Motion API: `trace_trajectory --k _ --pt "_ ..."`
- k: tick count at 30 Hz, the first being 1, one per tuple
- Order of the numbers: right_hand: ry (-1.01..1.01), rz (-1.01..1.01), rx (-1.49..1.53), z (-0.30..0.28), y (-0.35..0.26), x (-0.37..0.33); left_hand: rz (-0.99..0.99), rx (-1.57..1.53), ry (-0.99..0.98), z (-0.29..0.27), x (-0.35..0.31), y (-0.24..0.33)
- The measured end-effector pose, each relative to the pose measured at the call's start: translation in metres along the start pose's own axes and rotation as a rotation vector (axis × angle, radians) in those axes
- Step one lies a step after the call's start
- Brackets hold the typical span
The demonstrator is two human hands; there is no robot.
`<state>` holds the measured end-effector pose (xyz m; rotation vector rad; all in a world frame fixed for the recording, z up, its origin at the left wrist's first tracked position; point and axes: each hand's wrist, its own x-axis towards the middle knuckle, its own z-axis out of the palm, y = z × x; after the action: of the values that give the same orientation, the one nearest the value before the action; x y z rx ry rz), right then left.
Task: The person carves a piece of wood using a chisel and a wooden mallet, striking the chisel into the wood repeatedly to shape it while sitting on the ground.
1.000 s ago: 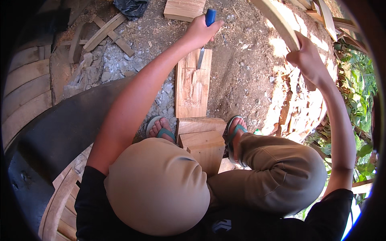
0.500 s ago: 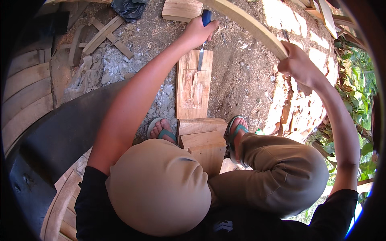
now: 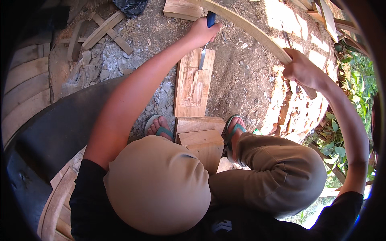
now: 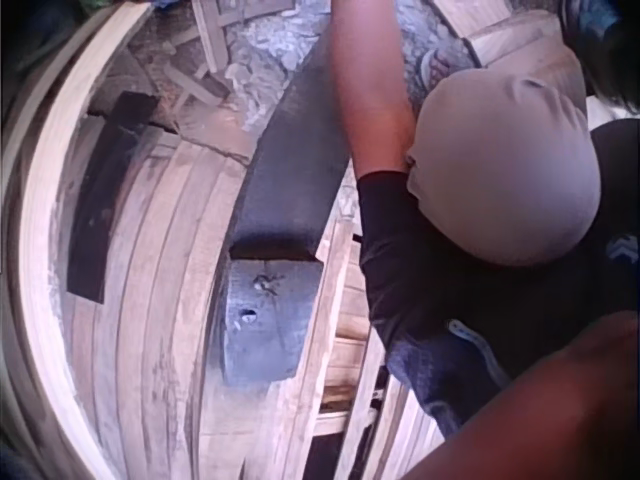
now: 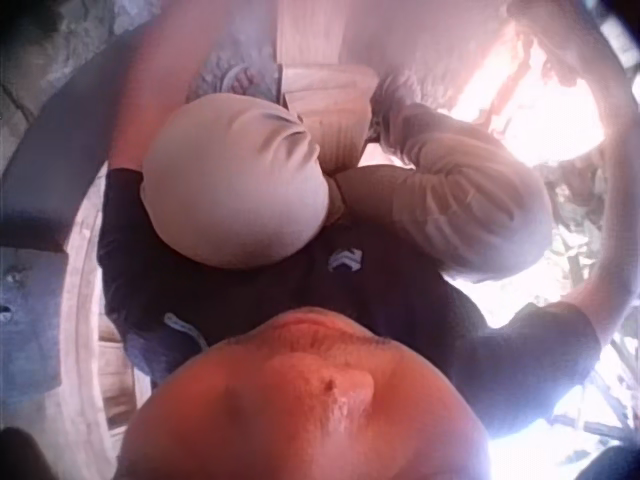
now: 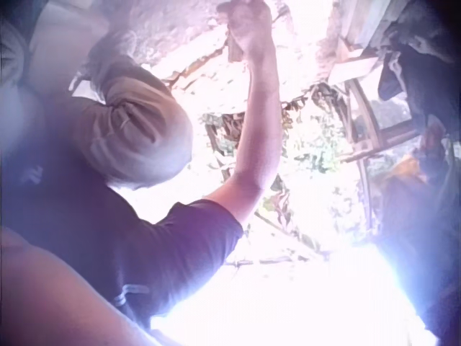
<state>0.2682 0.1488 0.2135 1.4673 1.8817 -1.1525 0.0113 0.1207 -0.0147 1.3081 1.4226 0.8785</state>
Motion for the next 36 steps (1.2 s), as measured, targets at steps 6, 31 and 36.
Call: trace_trajectory --k 6,31,36 --pt "0.171 0.062 0.183 0.001 0.003 0.004 -0.037 0.03 -0.001 0.009 -0.001 0.002" --pt "0.183 0.05 0.11 0.028 0.018 0.007 -0.011 0.099 0.077 0.02 -0.005 -0.003" --pt "0.464 0.014 0.352 0.003 0.024 0.004 -0.018 0.066 0.052 0.024 -0.007 0.006"
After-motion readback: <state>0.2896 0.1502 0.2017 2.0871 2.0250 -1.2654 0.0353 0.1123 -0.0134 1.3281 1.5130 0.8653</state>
